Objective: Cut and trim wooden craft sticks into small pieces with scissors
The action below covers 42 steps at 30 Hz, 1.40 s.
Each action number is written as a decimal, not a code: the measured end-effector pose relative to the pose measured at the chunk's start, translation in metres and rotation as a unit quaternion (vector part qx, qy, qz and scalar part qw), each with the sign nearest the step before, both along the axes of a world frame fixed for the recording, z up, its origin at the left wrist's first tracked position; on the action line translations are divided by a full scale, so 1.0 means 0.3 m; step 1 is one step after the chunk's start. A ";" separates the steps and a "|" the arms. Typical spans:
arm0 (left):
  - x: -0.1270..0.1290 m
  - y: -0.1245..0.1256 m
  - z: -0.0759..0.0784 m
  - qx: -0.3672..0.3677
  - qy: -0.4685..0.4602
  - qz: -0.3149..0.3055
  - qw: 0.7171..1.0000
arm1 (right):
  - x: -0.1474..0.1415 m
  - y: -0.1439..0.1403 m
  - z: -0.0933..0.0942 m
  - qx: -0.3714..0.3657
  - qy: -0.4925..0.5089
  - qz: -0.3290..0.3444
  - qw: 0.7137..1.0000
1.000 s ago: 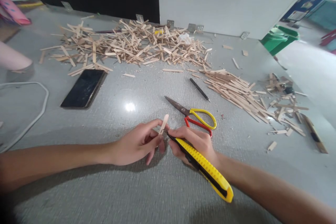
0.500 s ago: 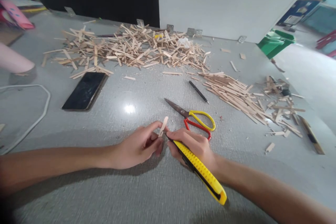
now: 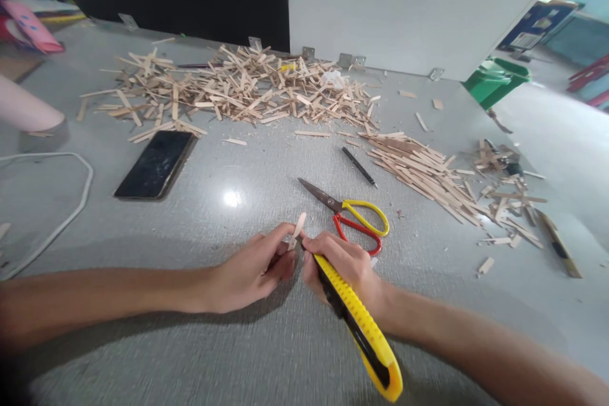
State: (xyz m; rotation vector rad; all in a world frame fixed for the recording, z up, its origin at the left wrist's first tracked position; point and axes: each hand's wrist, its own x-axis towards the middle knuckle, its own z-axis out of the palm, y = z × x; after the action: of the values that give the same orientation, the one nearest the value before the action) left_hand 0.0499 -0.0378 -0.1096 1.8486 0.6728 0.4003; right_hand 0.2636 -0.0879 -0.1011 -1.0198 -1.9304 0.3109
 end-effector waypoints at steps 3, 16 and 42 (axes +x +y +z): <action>0.000 0.001 0.000 -0.003 -0.004 -0.001 1.000 | 0.001 0.003 -0.003 -0.011 0.013 0.011 1.000; 0.003 -0.014 0.004 -0.040 -0.017 0.013 0.999 | -0.001 -0.005 -0.008 -0.111 0.066 0.023 0.991; -0.003 0.028 0.014 -0.221 -0.127 0.004 0.967 | 0.006 0.032 0.027 -0.305 0.245 0.085 0.916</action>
State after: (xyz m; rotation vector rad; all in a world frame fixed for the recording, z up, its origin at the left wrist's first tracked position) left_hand 0.0489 -0.0294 -0.1054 1.3443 0.5400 0.4427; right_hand 0.2654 -0.0783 -0.0931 -1.0253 -1.4771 1.2088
